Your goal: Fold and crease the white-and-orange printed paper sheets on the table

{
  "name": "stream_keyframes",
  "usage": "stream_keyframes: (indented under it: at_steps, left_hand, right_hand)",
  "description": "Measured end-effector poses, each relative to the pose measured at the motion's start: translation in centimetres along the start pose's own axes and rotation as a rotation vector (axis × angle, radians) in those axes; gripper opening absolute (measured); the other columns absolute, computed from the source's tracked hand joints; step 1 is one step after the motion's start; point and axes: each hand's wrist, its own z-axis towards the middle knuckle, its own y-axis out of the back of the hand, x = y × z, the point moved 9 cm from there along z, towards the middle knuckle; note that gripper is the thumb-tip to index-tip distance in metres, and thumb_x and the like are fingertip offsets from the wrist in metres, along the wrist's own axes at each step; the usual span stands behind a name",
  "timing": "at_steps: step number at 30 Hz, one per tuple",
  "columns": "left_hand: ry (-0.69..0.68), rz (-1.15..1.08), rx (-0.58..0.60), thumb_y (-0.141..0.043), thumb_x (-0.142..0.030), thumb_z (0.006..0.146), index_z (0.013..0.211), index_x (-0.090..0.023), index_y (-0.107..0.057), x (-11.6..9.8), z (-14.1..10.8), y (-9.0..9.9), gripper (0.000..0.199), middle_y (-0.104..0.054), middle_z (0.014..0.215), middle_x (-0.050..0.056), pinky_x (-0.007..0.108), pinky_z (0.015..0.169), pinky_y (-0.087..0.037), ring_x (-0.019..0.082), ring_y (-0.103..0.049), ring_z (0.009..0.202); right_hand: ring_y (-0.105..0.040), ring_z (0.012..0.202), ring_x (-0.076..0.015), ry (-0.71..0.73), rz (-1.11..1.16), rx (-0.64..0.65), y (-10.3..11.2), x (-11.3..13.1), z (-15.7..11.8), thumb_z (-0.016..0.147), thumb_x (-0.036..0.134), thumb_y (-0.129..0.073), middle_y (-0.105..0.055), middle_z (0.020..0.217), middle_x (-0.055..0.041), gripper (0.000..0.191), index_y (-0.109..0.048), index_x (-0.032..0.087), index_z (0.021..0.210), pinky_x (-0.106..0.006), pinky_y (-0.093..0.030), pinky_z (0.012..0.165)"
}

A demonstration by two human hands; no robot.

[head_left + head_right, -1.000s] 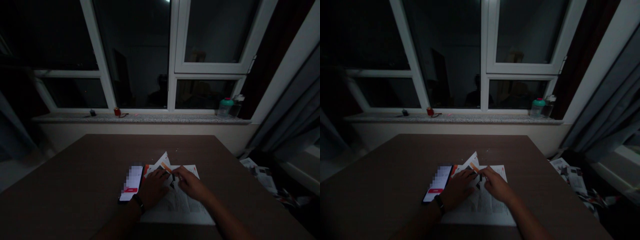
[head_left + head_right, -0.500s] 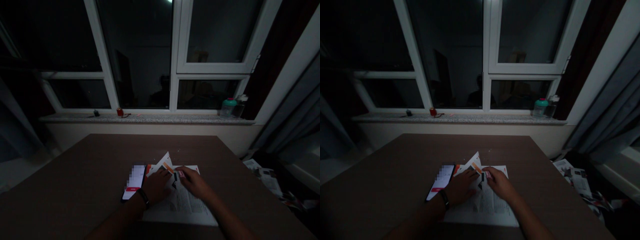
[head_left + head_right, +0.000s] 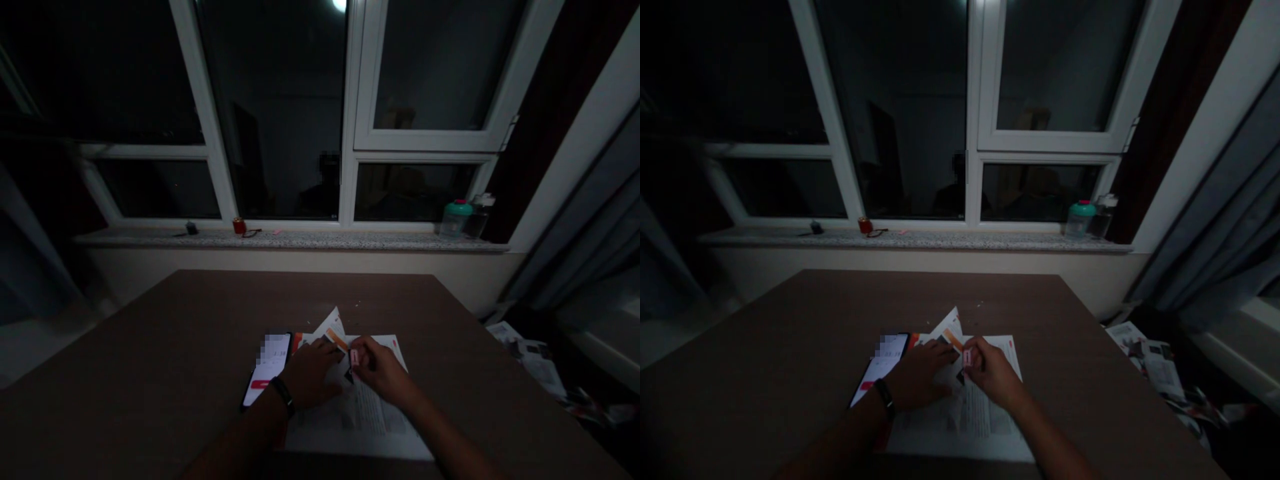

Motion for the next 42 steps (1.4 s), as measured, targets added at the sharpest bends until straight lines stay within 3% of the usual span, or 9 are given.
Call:
stream_keyframes:
  at_steps: [7, 12, 17, 32, 38, 42]
  left_hand:
    - [0.006, -0.019, 0.010, -0.074, -0.043, 0.075, 0.127, -0.028, -0.053, 0.0, 0.0, 0.0, 0.057, -0.056, 0.130, 0.005, 0.047, 0.093, -0.042, 0.031, -0.049, 0.115]
    - [0.018, -0.014, -0.002, -0.073, -0.045, 0.076, 0.125, -0.028, -0.055, 0.3, 0.0, -0.2, 0.055, -0.055, 0.131, 0.005, 0.047, 0.094, -0.041, 0.031, -0.049, 0.116]
    - [0.007, -0.013, -0.012, -0.073, -0.043, 0.075, 0.123, -0.027, -0.056, 0.2, -0.1, -0.1, 0.053, -0.055, 0.131, 0.005, 0.046, 0.093, -0.042, 0.031, -0.049, 0.115]
    - [0.044, -0.015, 0.020, -0.072, -0.042, 0.076, 0.128, -0.028, -0.052, 0.3, -0.1, -0.4, 0.058, -0.053, 0.135, 0.005, 0.048, 0.096, -0.040, 0.031, -0.047, 0.120]
    - [0.082, -0.017, 0.060, -0.073, -0.048, 0.075, 0.137, -0.025, -0.043, 0.2, -0.4, -0.9, 0.072, -0.045, 0.144, 0.009, 0.055, 0.101, -0.036, 0.034, -0.040, 0.130]
    - [0.082, -0.018, 0.060, -0.070, -0.048, 0.079, 0.136, -0.024, -0.044, 0.1, -0.4, -1.1, 0.067, -0.040, 0.148, 0.009, 0.055, 0.104, -0.034, 0.034, -0.035, 0.134]
  right_hand:
    - [-0.051, 0.060, -0.0106, 0.023, -0.042, 0.009, -0.4, 0.4, -0.1, 0.077, 0.010, -0.058, -0.056, 0.073, 0.0049, 0.027, -0.054, 0.022, 0.101, -0.019, -0.037, 0.055]
    - [-0.050, 0.062, -0.0108, 0.062, -0.080, 0.057, -1.1, -0.1, 0.0, 0.075, 0.011, -0.063, -0.057, 0.074, 0.0037, 0.015, -0.054, 0.020, 0.084, -0.019, -0.034, 0.055]
    - [-0.048, 0.061, -0.0102, 0.046, -0.056, 0.088, -1.2, -0.4, -0.1, 0.071, 0.010, -0.064, -0.055, 0.069, 0.0048, 0.016, -0.052, 0.019, 0.075, -0.018, -0.032, 0.054]
    - [-0.051, 0.061, -0.0098, -0.017, 0.029, 0.269, -2.3, -0.7, -1.4, 0.068, 0.014, -0.070, -0.057, 0.070, 0.0044, 0.018, -0.053, 0.018, 0.070, -0.018, -0.035, 0.054]
    - [-0.050, 0.061, -0.0101, 0.029, -0.031, 0.183, -1.4, 0.1, -1.0, 0.071, 0.011, -0.066, -0.056, 0.070, 0.0045, 0.015, -0.054, 0.019, 0.076, -0.018, -0.033, 0.053]
    - [-0.051, 0.062, -0.0112, 0.022, -0.039, 0.134, -0.8, 0.4, -0.7, 0.071, 0.013, -0.066, -0.057, 0.070, 0.0041, 0.015, -0.054, 0.019, 0.077, -0.019, -0.034, 0.055]
